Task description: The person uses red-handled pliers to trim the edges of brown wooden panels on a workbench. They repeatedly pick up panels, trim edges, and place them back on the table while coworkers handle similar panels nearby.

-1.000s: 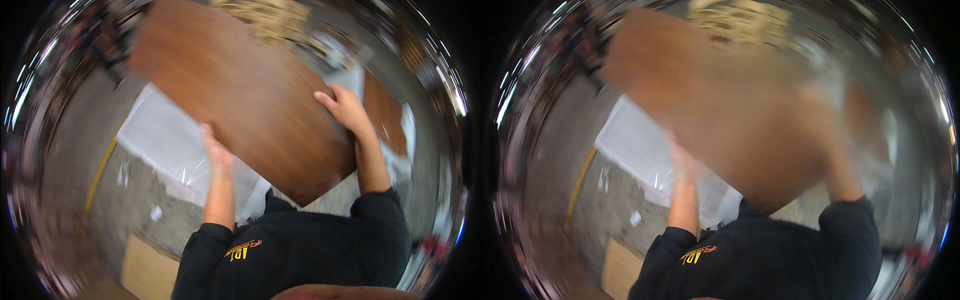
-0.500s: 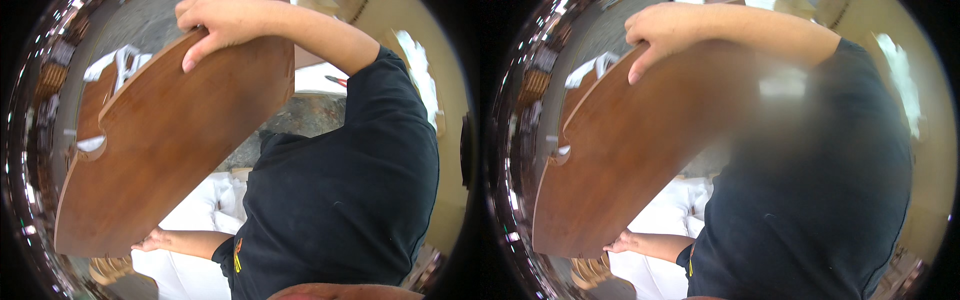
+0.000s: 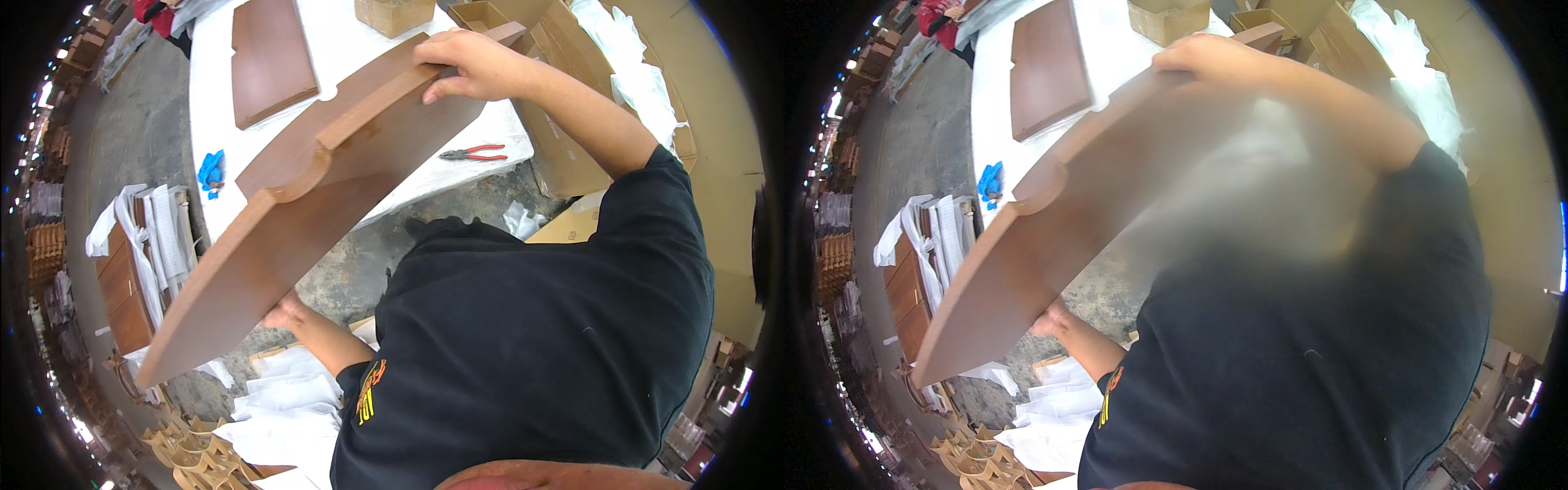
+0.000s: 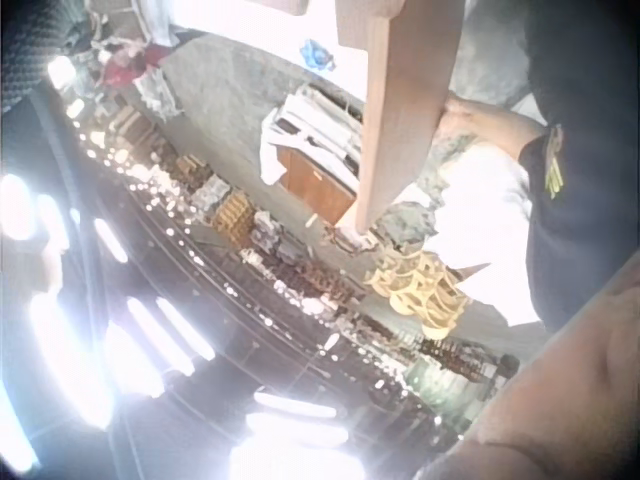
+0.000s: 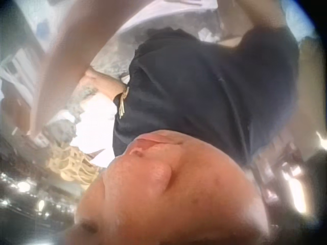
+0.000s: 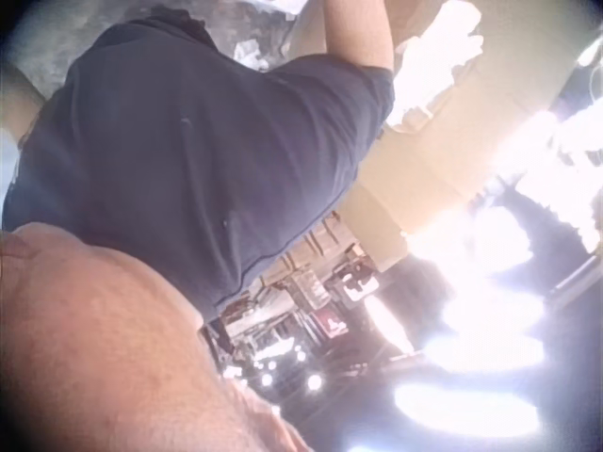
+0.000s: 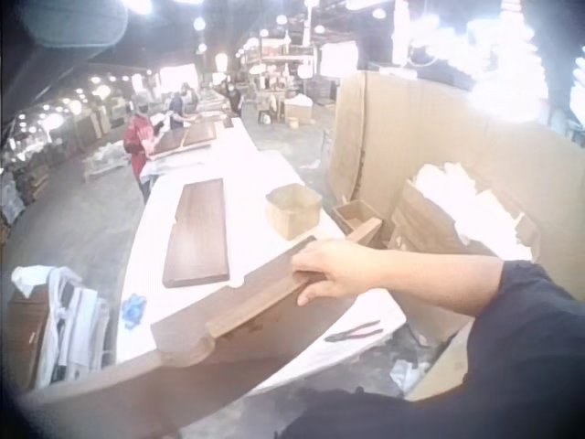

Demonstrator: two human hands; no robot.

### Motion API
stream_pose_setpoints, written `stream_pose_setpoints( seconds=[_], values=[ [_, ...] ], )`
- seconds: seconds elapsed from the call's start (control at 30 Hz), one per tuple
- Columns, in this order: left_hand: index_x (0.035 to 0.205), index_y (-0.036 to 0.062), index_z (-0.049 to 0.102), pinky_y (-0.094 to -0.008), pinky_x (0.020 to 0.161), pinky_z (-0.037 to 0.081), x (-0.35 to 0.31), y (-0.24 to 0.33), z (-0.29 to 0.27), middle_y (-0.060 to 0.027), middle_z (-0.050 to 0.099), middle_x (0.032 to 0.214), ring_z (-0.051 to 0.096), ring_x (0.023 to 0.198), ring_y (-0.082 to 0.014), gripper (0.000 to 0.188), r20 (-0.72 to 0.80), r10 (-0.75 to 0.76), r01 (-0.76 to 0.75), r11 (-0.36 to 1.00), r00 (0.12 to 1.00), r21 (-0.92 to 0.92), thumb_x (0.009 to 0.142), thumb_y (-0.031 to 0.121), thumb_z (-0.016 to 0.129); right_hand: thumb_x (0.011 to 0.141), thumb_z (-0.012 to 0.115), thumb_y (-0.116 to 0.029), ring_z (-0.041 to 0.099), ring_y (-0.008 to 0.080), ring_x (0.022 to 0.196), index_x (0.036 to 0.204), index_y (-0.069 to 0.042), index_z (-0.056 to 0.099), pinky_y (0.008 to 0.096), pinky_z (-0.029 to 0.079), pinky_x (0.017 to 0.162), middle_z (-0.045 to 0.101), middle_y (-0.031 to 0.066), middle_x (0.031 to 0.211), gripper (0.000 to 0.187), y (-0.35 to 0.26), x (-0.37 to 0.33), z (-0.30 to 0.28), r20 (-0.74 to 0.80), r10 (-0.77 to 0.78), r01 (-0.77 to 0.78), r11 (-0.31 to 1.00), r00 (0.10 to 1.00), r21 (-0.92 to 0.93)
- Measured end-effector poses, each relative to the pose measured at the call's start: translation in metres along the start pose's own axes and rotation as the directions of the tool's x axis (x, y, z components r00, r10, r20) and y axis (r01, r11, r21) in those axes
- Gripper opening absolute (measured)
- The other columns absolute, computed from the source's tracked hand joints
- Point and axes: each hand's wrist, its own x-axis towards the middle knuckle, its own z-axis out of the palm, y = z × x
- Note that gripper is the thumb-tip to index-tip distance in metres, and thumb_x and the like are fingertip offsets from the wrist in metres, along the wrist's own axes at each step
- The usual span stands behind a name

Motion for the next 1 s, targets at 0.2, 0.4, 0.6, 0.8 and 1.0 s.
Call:
stream_pose_setpoints(
  seconds=[0.2, 0.4, 0.6, 0.8, 1.0],
  values=[
    [0.133, 0.0025, 0.061, -0.0609, 0.116, 0.036, 0.016, -0.039, -0.141, -0.0185, 0.057, 0.143, 0.051, 0.135, -0.0378, 0.043, -0.257, -0.227, 0.283, 0.936, 0.939, 0.207, 0.101, 0.030, 0.058, 0.080, 0.083, -0.024, 0.059, 0.0360, 0.104, 0.112, -0.005, 0.061, 0.0453, 0.044, 0.096, 0.063, 0.0136, 0.102, 0.044, 0.089, -0.054, 0.031, 0.038, 0.007, -0.004, 0.997, 0.999, -0.076],
    [0.118, 0.0139, 0.072, -0.0531, 0.128, 0.024, 0.033, -0.046, -0.278, -0.0055, 0.067, 0.133, 0.047, 0.142, -0.0265, 0.026, 0.465, -0.534, 0.448, 0.846, 0.706, 0.289, 0.106, 0.029, 0.055, 0.074, 0.079, -0.004, 0.058, 0.0371, 0.114, 0.114, -0.005, 0.062, 0.0481, 0.044, 0.104, 0.063, 0.0141, 0.112, 0.044, 0.099, -0.091, 0.057, 0.376, 0.417, -0.350, 0.907, 0.828, -0.234],
    [0.121, 0.0118, 0.070, -0.0471, 0.119, 0.029, 0.040, -0.062, -0.292, -0.0064, 0.067, 0.128, 0.050, 0.134, -0.0255, 0.026, 0.368, -0.565, 0.449, 0.819, 0.738, 0.356, 0.107, 0.027, 0.054, 0.072, 0.074, 0.003, 0.058, 0.0373, 0.118, 0.116, -0.005, 0.060, 0.0509, 0.041, 0.112, 0.063, 0.0140, 0.115, 0.047, 0.092, -0.113, 0.067, 0.252, 0.395, -0.360, 0.917, 0.884, -0.174],
    [0.119, 0.0069, 0.070, -0.0413, 0.095, 0.049, 0.015, -0.066, -0.188, -0.0091, 0.070, 0.113, 0.063, 0.112, -0.0242, 0.026, -0.289, -0.392, 0.478, 0.581, 0.873, 0.659, 0.104, 0.024, 0.058, 0.074, 0.072, 0.003, 0.059, 0.0355, 0.120, 0.115, -0.005, 0.060, 0.0521, 0.036, 0.120, 0.063, 0.0137, 0.116, 0.044, 0.081, -0.108, 0.074, 0.254, 0.482, -0.413, 0.867, 0.839, -0.281],
    [0.123, -0.0004, 0.066, -0.0390, 0.082, 0.060, -0.033, -0.063, -0.014, -0.0148, 0.075, 0.108, 0.074, 0.094, -0.0267, 0.034, -0.562, -0.616, 0.218, -0.544, 0.552, 0.810, 0.104, 0.027, 0.060, 0.076, 0.075, -0.001, 0.058, 0.0336, 0.126, 0.113, -0.007, 0.061, 0.0528, 0.034, 0.123, 0.065, 0.0120, 0.117, 0.040, 0.099, -0.115, 0.092, -0.012, 0.315, -0.314, 0.941, 0.949, -0.122]
  ],
)
